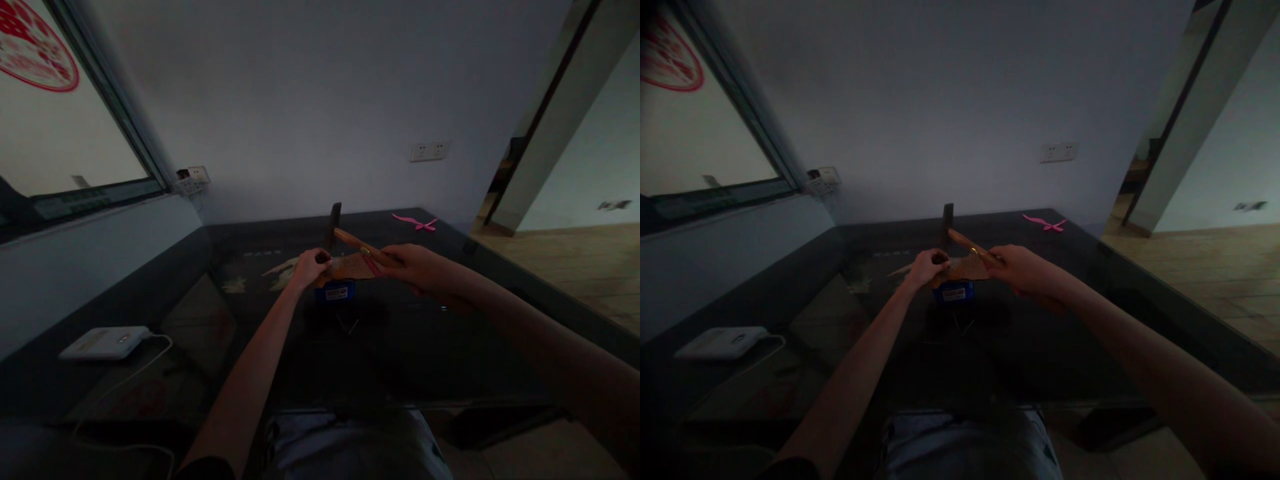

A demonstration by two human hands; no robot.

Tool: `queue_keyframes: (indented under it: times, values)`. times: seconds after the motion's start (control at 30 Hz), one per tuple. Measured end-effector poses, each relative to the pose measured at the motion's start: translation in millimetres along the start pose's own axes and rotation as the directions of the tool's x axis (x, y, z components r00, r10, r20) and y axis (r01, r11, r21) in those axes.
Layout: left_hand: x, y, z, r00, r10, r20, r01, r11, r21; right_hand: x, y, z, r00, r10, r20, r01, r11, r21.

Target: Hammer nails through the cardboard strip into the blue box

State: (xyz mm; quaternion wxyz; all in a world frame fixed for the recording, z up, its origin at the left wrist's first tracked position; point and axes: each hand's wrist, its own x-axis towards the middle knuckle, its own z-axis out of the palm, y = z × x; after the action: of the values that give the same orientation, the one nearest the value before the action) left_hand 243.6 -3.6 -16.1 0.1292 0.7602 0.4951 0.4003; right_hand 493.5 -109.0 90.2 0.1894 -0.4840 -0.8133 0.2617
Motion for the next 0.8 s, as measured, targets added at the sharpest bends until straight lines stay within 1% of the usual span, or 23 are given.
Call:
queue_keyframes:
  times: [0.1, 0.2, 0.4, 0.53, 0.73, 0.8]
  values:
    - [0.1, 1.8, -0.7, 1.000, -0.023, 0.007, 0.023, 0.999, 0.023, 0.2, 2.3, 1.9, 0.999, -0.015, 0.031, 0.014, 0.999, 0.039]
    - [-0.1, 5.5, -1.9, 0.999, -0.040, 0.009, 0.040, 0.999, 0.033, 1.2, 5.7, 3.1, 0.999, -0.026, 0.028, 0.023, 0.997, 0.076]
    - [-1.4, 8.9, -2.4, 0.999, -0.047, 0.020, 0.047, 0.999, 0.005, 1.4, 4.6, 2.2, 1.000, 0.021, 0.005, -0.021, 1.000, 0.019]
    - [-1.1, 7.8, -2.3, 0.998, -0.056, 0.019, 0.055, 0.998, 0.033, 0.7, 4.5, 3.8, 0.999, -0.008, 0.038, 0.007, 1.000, 0.025]
    - [-0.5, 9.0, -2.6, 0.999, -0.029, 0.022, 0.029, 1.000, 0.010, -0.9, 6.9, 1.3, 1.000, -0.001, 0.015, 0.002, 0.999, -0.032]
    - [-0.5, 8.7, -2.3, 0.999, -0.037, 0.020, 0.037, 0.999, 0.013, -1.1, 7.1, 2.3, 1.000, 0.001, 0.030, 0.001, 0.999, -0.041]
